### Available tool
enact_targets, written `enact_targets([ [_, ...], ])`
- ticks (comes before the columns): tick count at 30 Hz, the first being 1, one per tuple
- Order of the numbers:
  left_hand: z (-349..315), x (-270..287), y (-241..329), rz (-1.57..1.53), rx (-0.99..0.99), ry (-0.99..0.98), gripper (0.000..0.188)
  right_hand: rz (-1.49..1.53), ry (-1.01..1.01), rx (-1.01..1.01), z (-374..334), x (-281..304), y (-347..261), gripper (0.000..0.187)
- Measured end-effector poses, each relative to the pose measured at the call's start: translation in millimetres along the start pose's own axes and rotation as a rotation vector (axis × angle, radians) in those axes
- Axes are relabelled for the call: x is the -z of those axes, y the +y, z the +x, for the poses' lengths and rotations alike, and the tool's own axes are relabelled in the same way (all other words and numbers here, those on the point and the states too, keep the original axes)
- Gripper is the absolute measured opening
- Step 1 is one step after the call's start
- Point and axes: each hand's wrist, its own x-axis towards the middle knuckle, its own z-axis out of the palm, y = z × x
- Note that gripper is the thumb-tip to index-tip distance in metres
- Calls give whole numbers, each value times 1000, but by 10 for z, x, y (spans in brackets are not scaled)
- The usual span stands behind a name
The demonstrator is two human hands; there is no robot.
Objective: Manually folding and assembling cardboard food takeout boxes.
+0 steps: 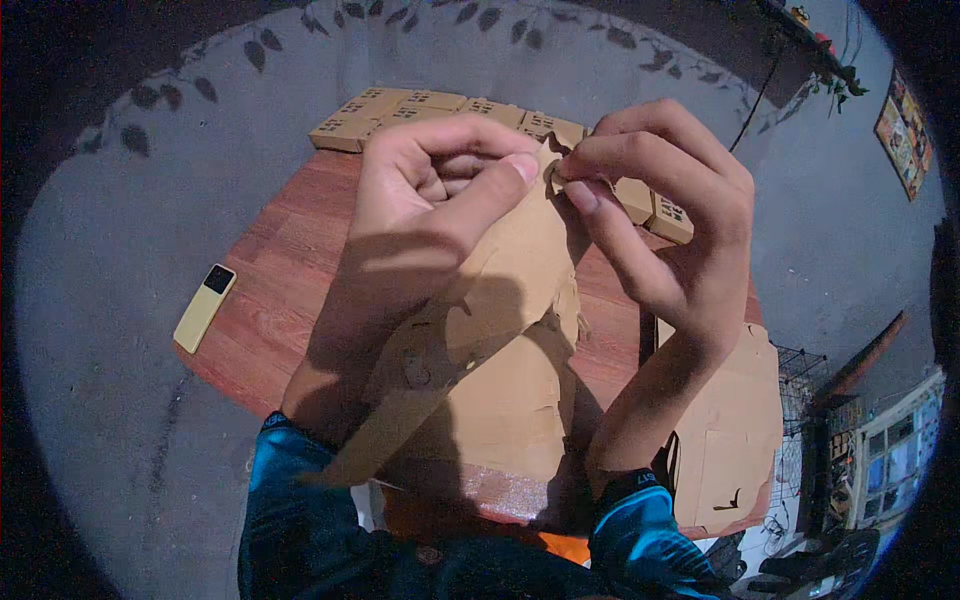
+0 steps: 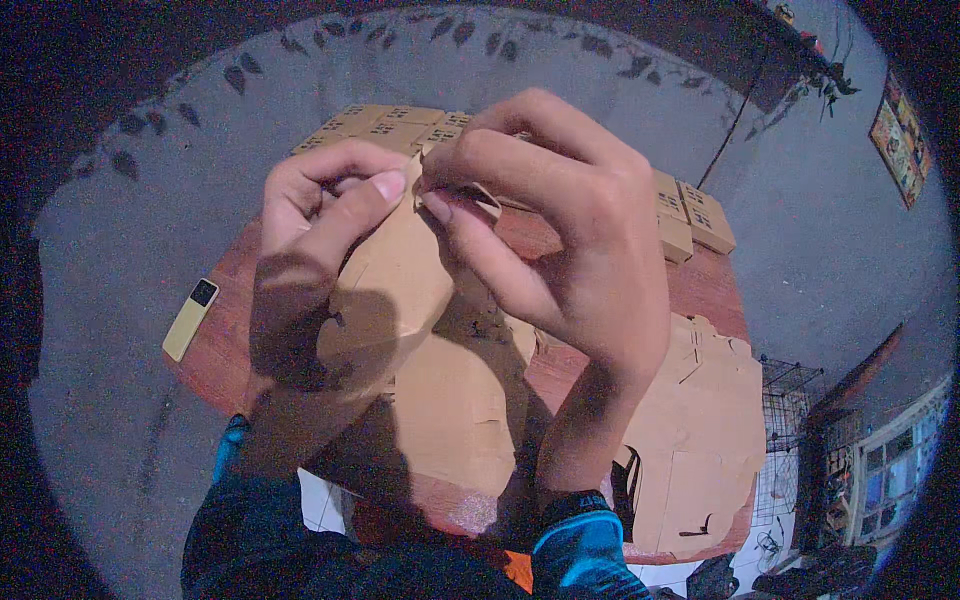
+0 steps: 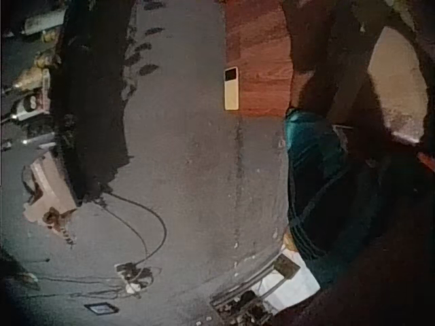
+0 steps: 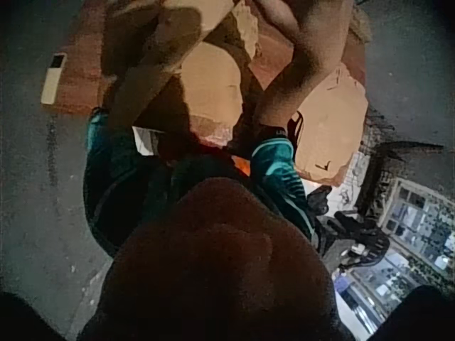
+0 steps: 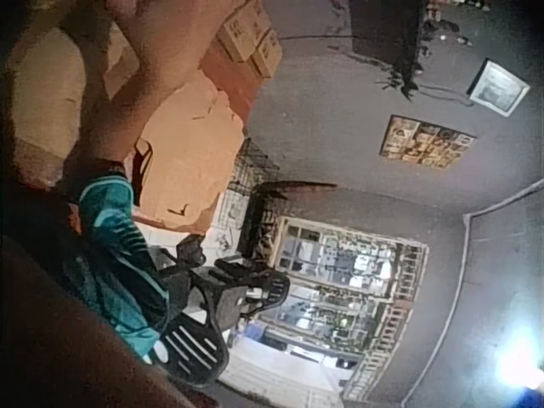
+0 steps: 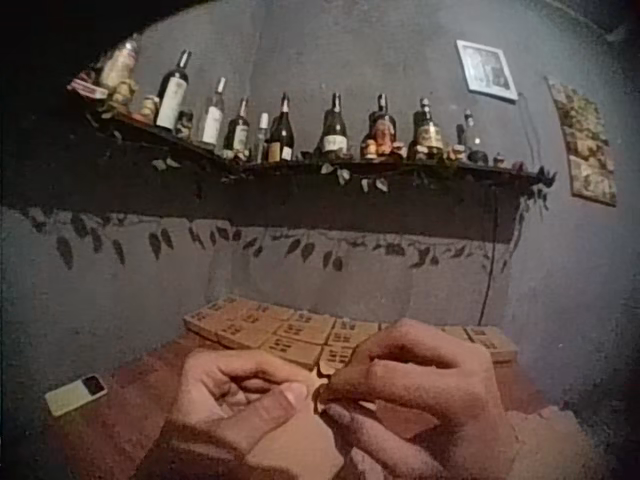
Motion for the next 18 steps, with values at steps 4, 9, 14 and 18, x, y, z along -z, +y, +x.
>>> enact_targets([
  [4,-26,-38,13,15,37,16,15,-31,-29,9,-13,43,27,13],
  [9,17,-28,-14,37,17,-82,27,-41,1,-58,-31,42,105,15],
  [14,-19,-34,-32,82,-4,-106,38,-37,48,-120,-52,-16,176,11],
  [18,-46,-58,-49,111,-96,-203,48,6,115,-203,-65,-53,197,11],
])
